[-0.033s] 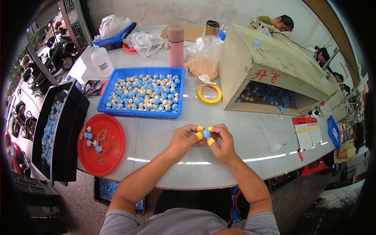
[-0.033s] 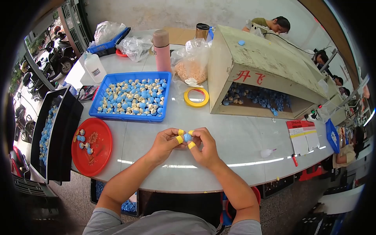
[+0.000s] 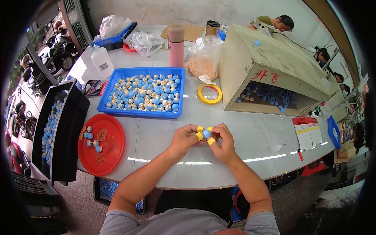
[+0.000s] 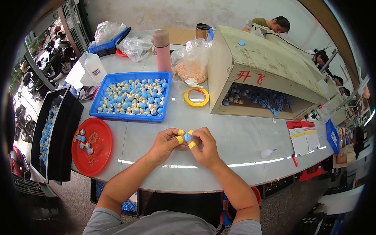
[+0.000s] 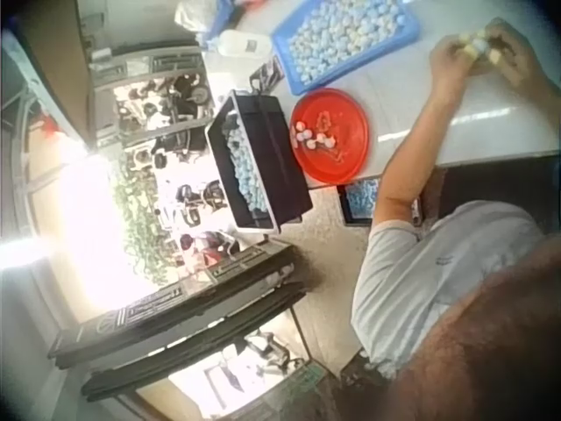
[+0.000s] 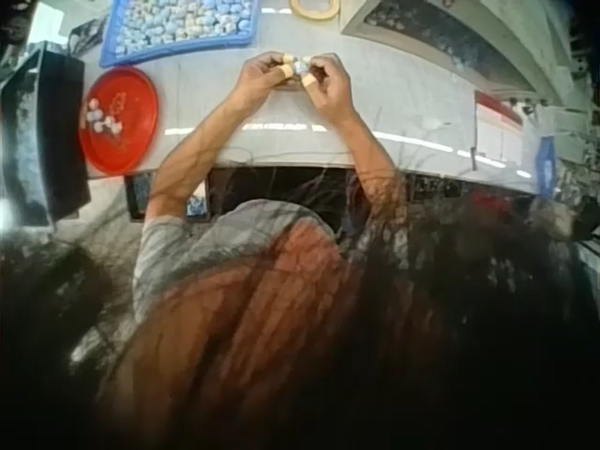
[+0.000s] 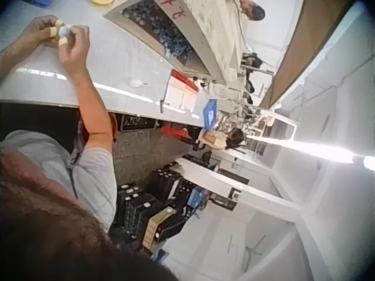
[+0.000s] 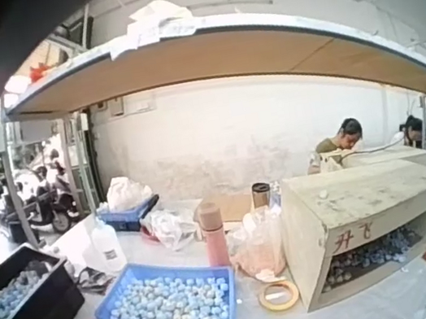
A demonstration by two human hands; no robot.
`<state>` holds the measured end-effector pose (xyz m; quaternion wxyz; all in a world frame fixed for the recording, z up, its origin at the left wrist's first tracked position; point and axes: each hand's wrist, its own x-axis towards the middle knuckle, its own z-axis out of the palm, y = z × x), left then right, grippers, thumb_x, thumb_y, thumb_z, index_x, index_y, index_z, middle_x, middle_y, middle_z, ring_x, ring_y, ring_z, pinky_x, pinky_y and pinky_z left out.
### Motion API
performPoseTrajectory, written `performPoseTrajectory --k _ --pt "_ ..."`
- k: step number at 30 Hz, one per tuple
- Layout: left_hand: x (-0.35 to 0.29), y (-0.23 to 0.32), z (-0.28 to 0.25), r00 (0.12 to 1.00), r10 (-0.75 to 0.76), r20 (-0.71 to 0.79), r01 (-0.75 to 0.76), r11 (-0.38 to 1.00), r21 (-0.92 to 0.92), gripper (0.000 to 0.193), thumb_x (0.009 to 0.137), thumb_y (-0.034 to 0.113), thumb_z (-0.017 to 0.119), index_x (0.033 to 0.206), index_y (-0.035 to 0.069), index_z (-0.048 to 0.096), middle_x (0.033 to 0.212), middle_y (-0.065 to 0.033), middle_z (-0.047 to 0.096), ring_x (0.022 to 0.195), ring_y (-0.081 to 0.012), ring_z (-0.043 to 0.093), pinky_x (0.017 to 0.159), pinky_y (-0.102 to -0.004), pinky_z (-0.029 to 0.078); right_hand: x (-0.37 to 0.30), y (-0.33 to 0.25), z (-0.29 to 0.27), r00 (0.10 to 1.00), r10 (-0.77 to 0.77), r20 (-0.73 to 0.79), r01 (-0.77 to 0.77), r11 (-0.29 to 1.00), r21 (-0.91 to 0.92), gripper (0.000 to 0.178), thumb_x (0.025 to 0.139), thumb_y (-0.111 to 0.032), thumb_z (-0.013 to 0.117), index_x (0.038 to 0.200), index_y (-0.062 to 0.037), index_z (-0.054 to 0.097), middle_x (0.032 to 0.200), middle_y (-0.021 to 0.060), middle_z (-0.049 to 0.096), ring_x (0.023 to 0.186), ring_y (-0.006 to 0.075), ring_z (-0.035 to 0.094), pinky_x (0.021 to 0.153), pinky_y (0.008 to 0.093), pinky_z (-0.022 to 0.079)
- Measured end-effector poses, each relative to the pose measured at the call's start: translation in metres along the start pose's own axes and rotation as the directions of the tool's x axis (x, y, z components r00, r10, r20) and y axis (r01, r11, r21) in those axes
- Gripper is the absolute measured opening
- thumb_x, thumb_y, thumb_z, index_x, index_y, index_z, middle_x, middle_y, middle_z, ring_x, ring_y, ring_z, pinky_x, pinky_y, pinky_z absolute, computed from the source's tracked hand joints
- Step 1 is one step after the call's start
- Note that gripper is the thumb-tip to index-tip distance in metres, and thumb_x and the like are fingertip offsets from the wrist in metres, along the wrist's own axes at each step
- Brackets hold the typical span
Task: The person assembles small plastic toy parts by connecting blue and yellow components, then applies a liquid from a small bottle to the pieces.
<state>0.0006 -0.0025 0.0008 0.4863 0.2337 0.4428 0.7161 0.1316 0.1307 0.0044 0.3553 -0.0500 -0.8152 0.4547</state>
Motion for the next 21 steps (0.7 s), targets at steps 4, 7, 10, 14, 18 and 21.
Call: performPoseTrajectory --k 4,7,10,14,18,21 --pt "0.0010 -0.0010 0.0018 0.999 -0.033 -0.010 0.033 0.999 -0.003 0.023 0.092 0.006 0.060 0.113 -0.003 0.055 0.108 -0.0107 0.061 0.098 -0.0197 0.065 0.088 -0.0335 0.056 -0.0031 0.0007 -0.0030 0.982 0.173 0.080 -0.181 0.979 0.094 0.018 0.085 0.001 0.062 0.102 0.0014 0.056 0.084 0.0030 0.058 0.071 0.0072 0.052 0.063 0.0224 0.044" --pt "0.0012 0.0005 0.0032 0.998 -0.063 -0.022 0.063 0.998 0.014 0.022 0.092 0.005 0.059 0.112 -0.004 0.055 0.107 -0.0108 0.062 0.097 -0.0204 0.066 0.088 -0.0329 0.057 -0.0046 0.0028 -0.0010 0.946 0.306 0.105 -0.323 0.898 0.297 0.015 0.088 0.001 0.059 0.103 0.0016 0.056 0.085 0.0026 0.061 0.074 0.0066 0.056 0.066 0.0219 0.046" --pt "0.0017 -0.0001 0.0027 0.998 -0.068 -0.007 0.068 0.997 0.021 0.022 0.091 0.005 0.061 0.111 -0.005 0.055 0.108 -0.0109 0.062 0.096 -0.0205 0.066 0.088 -0.0322 0.057 -0.0038 0.0028 -0.0026 0.921 0.356 0.158 -0.389 0.826 0.407 0.015 0.090 0.001 0.056 0.105 0.0020 0.055 0.091 0.0053 0.063 0.079 0.0076 0.060 0.071 0.0217 0.048" --pt "0.0032 -0.0015 0.0002 0.998 -0.058 0.001 0.058 0.995 0.076 0.022 0.091 0.005 0.063 0.108 -0.005 0.056 0.107 -0.0110 0.062 0.096 -0.0203 0.066 0.088 -0.0321 0.057 -0.0007 0.0018 -0.0062 0.904 0.368 0.218 -0.427 0.808 0.407 0.015 0.090 0.002 0.055 0.105 0.0019 0.053 0.094 0.0057 0.062 0.082 0.0067 0.059 0.073 0.0206 0.048" --pt "0.0038 -0.0012 0.0004 0.999 -0.049 0.008 0.048 0.994 0.100 0.022 0.090 0.005 0.065 0.107 -0.007 0.056 0.106 -0.0127 0.063 0.095 -0.0210 0.067 0.088 -0.0326 0.057 0.0027 -0.0037 -0.0098 0.879 0.393 0.269 -0.470 0.804 0.363 0.012 0.090 0.003 0.055 0.101 -0.0007 0.052 0.091 0.0021 0.058 0.074 0.0019 0.050 0.063 0.0170 0.041" --pt "0.0036 -0.0027 0.0002 0.998 -0.059 -0.005 0.059 0.992 0.108 0.022 0.090 0.004 0.065 0.105 -0.009 0.056 0.105 -0.0145 0.064 0.096 -0.0218 0.067 0.088 -0.0329 0.057 0.0040 -0.0029 -0.0091 0.877 0.391 0.280 -0.473 0.801 0.366 0.011 0.089 0.003 0.055 0.098 -0.0021 0.051 0.090 0.0005 0.056 0.073 0.0010 0.046 0.061 0.0170 0.038"
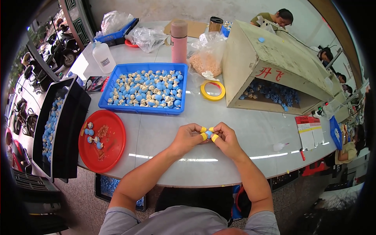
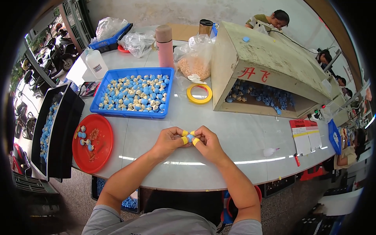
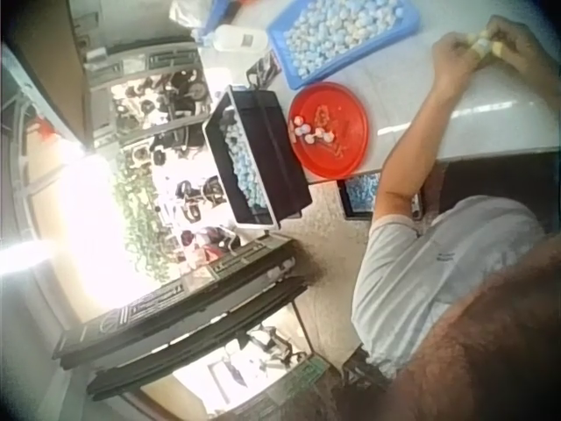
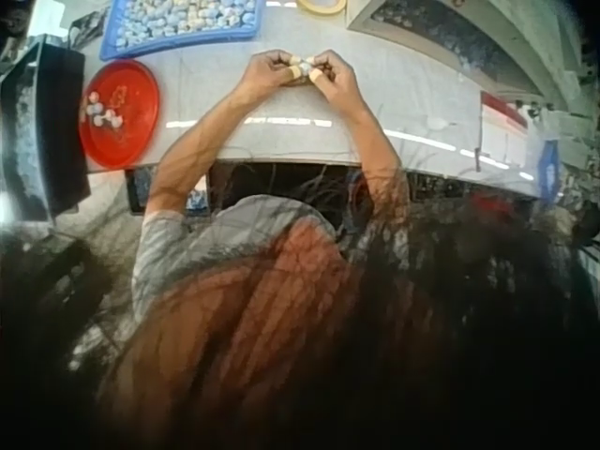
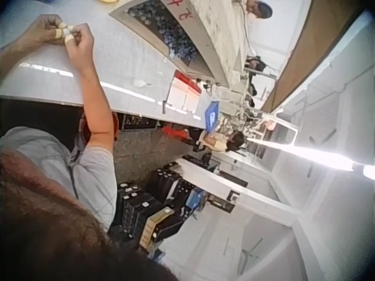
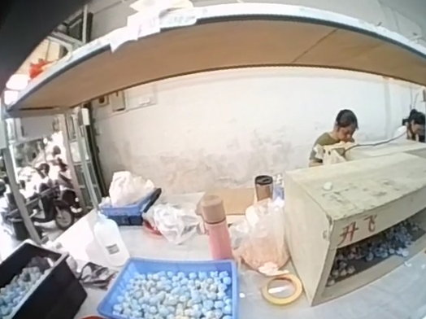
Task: The person assembles small plastic toy parts by connecting blue and yellow components, then applies a liquid from a small bottle to the pieces.
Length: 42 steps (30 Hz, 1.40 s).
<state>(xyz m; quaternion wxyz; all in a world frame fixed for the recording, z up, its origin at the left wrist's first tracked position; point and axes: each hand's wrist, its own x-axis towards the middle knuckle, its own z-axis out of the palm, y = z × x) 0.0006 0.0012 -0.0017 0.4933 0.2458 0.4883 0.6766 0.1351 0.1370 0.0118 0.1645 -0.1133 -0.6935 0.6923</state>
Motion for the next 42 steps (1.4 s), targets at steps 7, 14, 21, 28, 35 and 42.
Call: performPoseTrajectory --k 7,14,21,28,35,42 --pt "0.0007 -0.0028 -0.0003 1.000 -0.012 -0.015 0.012 1.000 0.009 0.019 0.089 0.002 0.064 0.103 -0.009 0.056 0.104 -0.0153 0.064 0.096 -0.0231 0.068 0.088 -0.0322 0.057 0.0004 0.0013 -0.0023 0.999 0.023 0.030 -0.023 1.000 -0.020 0.011 0.089 0.003 0.055 0.095 -0.0031 0.049 0.087 -0.0007 0.054 0.070 0.0007 0.044 0.059 0.0174 0.036" --pt "0.0010 -0.0018 0.0008 0.999 -0.032 -0.042 0.034 0.999 0.027 0.018 0.089 0.001 0.064 0.102 -0.009 0.056 0.103 -0.0148 0.063 0.095 -0.0229 0.068 0.086 -0.0311 0.058 0.0006 0.0001 -0.0005 0.999 0.029 0.027 -0.028 0.999 -0.026 0.010 0.089 0.002 0.055 0.094 -0.0040 0.049 0.084 -0.0006 0.054 0.066 0.0011 0.044 0.055 0.0180 0.036" --pt "0.0019 -0.0032 0.0015 0.998 -0.031 -0.062 0.034 0.998 0.049 0.019 0.089 0.002 0.065 0.101 -0.009 0.057 0.101 -0.0146 0.065 0.092 -0.0221 0.069 0.084 -0.0292 0.058 0.0007 0.0039 -0.0030 0.998 0.054 0.030 -0.054 0.998 -0.017 0.009 0.089 0.005 0.055 0.094 -0.0016 0.050 0.087 0.0010 0.057 0.074 0.0018 0.051 0.066 0.0177 0.043" --pt "-0.0017 0.0041 0.0059 0.995 -0.058 -0.081 0.065 0.995 0.081 0.019 0.089 0.003 0.063 0.102 -0.009 0.056 0.101 -0.0149 0.065 0.092 -0.0214 0.069 0.082 -0.0276 0.057 0.0026 0.0060 -0.0031 0.993 0.115 0.025 -0.116 0.993 0.022 0.008 0.090 0.001 0.055 0.095 -0.0024 0.051 0.085 0.0001 0.057 0.067 0.0004 0.047 0.056 0.0166 0.039" --pt "-0.0005 0.0030 0.0039 0.996 -0.056 -0.070 0.059 0.997 0.046 0.021 0.090 0.005 0.063 0.104 -0.009 0.055 0.102 -0.0151 0.064 0.092 -0.0213 0.069 0.082 -0.0272 0.057 0.0026 0.0031 0.0002 0.990 0.144 -0.006 -0.143 0.987 0.067 0.006 0.091 -0.003 0.056 0.096 -0.0029 0.052 0.084 0.0004 0.058 0.063 0.0005 0.046 0.051 0.0170 0.037" --pt "0.0018 0.0002 0.0021 0.997 -0.052 -0.052 0.055 0.997 0.055 0.022 0.090 0.005 0.064 0.104 -0.009 0.055 0.102 -0.0150 0.064 0.091 -0.0212 0.069 0.082 -0.0272 0.057 0.0029 0.0023 -0.0016 0.987 0.159 0.001 -0.159 0.986 0.058 0.007 0.091 -0.002 0.056 0.097 -0.0029 0.051 0.084 0.0008 0.057 0.061 0.0007 0.045 0.050 0.0174 0.036"
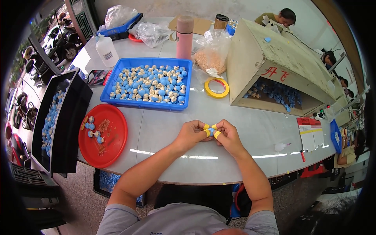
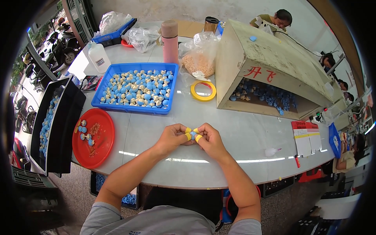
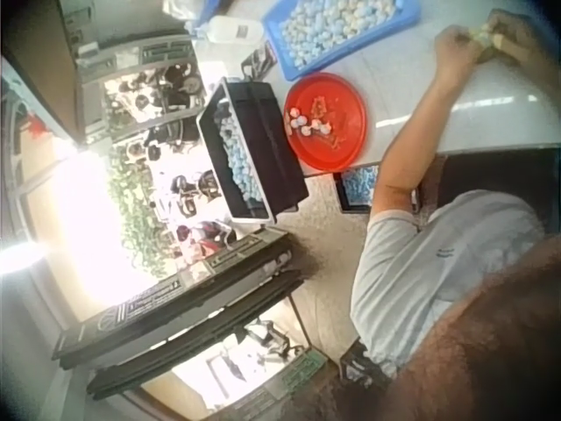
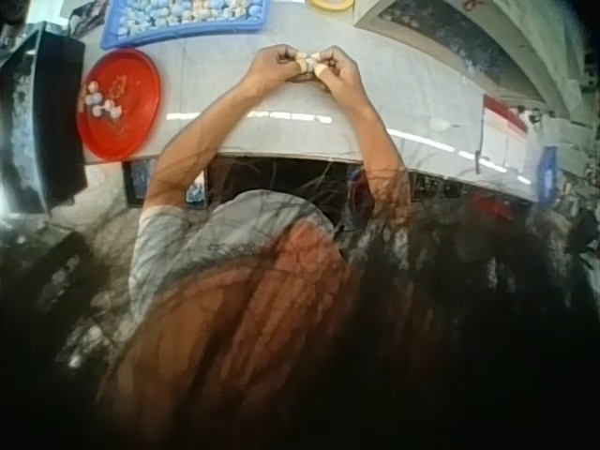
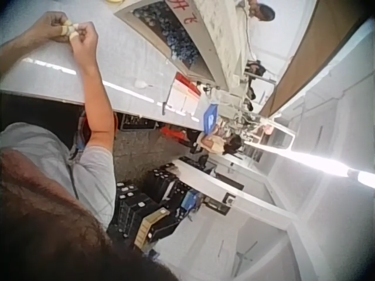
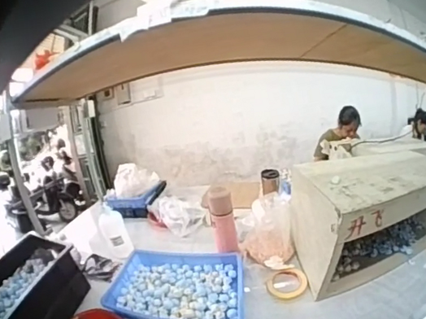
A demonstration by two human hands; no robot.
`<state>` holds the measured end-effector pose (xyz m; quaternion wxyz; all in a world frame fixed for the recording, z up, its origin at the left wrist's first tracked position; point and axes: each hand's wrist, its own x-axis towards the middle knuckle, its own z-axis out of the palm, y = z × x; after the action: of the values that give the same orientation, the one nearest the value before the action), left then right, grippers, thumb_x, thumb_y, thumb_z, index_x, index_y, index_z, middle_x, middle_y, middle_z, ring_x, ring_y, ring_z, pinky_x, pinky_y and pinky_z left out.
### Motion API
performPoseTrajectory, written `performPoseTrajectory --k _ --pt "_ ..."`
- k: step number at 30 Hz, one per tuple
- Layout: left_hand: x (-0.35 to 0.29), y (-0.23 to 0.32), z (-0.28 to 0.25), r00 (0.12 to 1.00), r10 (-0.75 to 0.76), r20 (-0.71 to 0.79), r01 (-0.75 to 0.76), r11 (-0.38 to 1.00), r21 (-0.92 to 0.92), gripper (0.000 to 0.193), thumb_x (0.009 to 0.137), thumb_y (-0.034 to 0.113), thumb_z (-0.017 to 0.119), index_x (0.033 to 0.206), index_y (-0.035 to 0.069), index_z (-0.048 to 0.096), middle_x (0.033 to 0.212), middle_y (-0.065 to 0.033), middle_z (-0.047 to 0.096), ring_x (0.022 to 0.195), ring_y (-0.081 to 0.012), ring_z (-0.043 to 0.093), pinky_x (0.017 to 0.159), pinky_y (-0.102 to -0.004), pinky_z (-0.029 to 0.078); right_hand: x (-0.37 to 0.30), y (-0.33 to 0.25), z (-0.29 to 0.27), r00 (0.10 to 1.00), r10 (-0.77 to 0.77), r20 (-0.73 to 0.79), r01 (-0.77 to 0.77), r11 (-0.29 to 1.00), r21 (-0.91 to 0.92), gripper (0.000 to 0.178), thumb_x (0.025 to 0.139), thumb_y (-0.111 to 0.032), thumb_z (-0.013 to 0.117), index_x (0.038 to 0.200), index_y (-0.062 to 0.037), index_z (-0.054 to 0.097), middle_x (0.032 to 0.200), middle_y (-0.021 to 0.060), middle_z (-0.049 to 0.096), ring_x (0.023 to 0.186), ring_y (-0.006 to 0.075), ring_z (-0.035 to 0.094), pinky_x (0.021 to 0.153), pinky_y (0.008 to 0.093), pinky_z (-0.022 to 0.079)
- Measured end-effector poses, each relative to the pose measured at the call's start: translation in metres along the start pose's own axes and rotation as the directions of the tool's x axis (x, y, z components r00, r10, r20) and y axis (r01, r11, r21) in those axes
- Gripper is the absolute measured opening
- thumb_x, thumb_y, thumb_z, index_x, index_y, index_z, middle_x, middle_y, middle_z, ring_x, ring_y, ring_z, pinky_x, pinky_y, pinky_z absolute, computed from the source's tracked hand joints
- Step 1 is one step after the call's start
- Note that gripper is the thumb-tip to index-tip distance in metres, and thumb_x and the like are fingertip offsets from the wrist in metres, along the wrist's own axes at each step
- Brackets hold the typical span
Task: The person assembles small plastic toy parts by connecting blue and yellow components, then applies a liquid from a small bottle to the pieces.
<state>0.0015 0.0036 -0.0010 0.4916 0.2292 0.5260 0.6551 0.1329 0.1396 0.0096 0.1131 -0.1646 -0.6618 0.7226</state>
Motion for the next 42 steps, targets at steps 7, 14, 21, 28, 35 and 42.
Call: performPoseTrajectory --k 7,14,21,28,35,42 --pt "0.000 0.000 -0.001 1.000 0.004 0.001 -0.004 1.000 0.029 0.021 0.090 0.004 0.063 0.103 -0.010 0.055 0.101 -0.0150 0.064 0.091 -0.0214 0.069 0.082 -0.0275 0.057 0.002 0.003 -0.001 1.000 -0.006 0.018 0.006 1.000 -0.005 0.009 0.091 -0.002 0.056 0.095 -0.0038 0.049 0.083 0.0004 0.055 0.060 0.0016 0.043 0.050 0.0187 0.036" --pt "0.000 0.002 0.001 1.000 -0.004 -0.009 0.005 1.000 0.025 0.021 0.089 0.004 0.063 0.103 -0.010 0.055 0.101 -0.0152 0.064 0.090 -0.0213 0.069 0.082 -0.0279 0.057 0.001 0.002 0.000 1.000 0.005 0.000 -0.005 1.000 0.005 0.009 0.090 -0.001 0.055 0.096 -0.0037 0.049 0.083 0.0003 0.055 0.062 0.0014 0.044 0.050 0.0185 0.036" --pt "0.001 -0.004 -0.001 1.000 0.003 -0.016 -0.003 1.000 -0.005 0.022 0.090 0.006 0.062 0.106 -0.009 0.055 0.102 -0.0150 0.064 0.090 -0.0198 0.068 0.082 -0.0283 0.058 0.001 0.002 0.003 1.000 0.014 -0.020 -0.014 1.000 -0.026 0.008 0.091 -0.004 0.055 0.098 -0.0037 0.052 0.085 0.0008 0.057 0.062 0.0017 0.046 0.051 0.0180 0.037" --pt "0.006 -0.002 0.004 1.000 0.013 0.010 -0.013 0.999 -0.044 0.026 0.090 0.007 0.062 0.110 -0.006 0.053 0.101 -0.0136 0.064 0.089 -0.0179 0.067 0.080 -0.0276 0.058 -0.001 -0.004 0.000 0.998 0.019 -0.053 -0.018 0.999 0.030 0.010 0.091 -0.006 0.056 0.101 -0.0039 0.054 0.080 0.0012 0.058 0.061 0.0039 0.047 0.051 0.0179 0.037" --pt "0.002 -0.006 -0.001 0.996 0.086 0.023 -0.085 0.996 -0.019 0.030 0.084 0.008 0.072 0.106 -0.003 0.055 0.093 -0.0100 0.065 0.079 -0.0138 0.065 0.070 -0.0243 0.053 0.003 0.002 0.001 0.999 -0.032 -0.028 0.033 0.998 0.051 0.016 0.090 -0.009 0.051 0.104 -0.0026 0.057 0.075 0.0015 0.057 0.058 0.0074 0.049 0.053 0.0197 0.040" --pt "-0.015 0.016 -0.005 0.991 0.037 -0.130 -0.037 0.999 -0.001 0.035 0.085 0.012 0.071 0.112 -0.004 0.054 0.096 -0.0106 0.064 0.084 -0.0181 0.066 0.072 -0.0280 0.054 0.004 0.009 -0.006 0.965 -0.170 -0.199 0.184 0.982 0.053 0.021 0.089 -0.004 0.050 0.109 0.0004 0.056 0.076 0.0003 0.054 0.063 0.0071 0.049 0.056 0.0208 0.041"
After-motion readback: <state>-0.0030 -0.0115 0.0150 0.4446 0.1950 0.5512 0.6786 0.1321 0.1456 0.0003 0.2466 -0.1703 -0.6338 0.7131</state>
